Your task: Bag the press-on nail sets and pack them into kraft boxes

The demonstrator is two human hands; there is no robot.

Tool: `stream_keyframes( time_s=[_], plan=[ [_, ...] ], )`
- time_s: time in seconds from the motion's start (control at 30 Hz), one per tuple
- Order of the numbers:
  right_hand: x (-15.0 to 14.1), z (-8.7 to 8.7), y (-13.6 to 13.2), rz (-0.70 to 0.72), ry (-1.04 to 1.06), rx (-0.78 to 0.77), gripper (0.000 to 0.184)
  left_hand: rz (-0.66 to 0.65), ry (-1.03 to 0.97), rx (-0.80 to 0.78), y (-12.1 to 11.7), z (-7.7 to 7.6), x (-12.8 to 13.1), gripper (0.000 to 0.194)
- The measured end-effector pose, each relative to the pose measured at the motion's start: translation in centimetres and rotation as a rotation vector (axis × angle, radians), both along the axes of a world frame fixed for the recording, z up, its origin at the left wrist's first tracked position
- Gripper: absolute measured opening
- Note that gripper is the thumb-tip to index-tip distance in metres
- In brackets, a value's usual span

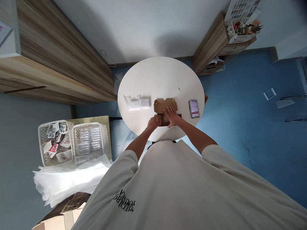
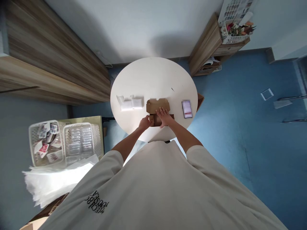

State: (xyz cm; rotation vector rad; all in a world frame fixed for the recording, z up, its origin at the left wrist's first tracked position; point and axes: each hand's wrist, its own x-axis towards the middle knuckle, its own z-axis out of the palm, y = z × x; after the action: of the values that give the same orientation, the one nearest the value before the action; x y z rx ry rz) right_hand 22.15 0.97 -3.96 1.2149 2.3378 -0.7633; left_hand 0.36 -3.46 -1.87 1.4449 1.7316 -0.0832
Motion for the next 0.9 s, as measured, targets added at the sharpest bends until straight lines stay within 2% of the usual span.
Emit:
stream_keyframes(
  time_s=[0.2,0.5,0.7,0.9],
  plan=[
    [0.4,0.2,-0.4,-0.014,0.046,0.031,0.152,0.011,0.081,-0.035,0.2,0.3,0.6,0.023],
    [-0.7,0.6,0.6,-0.077,0.004,0.043,0.145,-0.025,0.178,-0.007,2.8,1.1,1.5,0.027],
    [-1.0,1.1,-0.2,-0.075,0.000,0.056,0.128,-0.026,0.185,-0.003,2.6,1.0,1.6,0.026],
    [-0.9,1.2,-0.2,-0.064,0.009,0.063,0.133,-0.021,0.199,-0.015,2.4,0.9,1.8,0.026]
  ],
)
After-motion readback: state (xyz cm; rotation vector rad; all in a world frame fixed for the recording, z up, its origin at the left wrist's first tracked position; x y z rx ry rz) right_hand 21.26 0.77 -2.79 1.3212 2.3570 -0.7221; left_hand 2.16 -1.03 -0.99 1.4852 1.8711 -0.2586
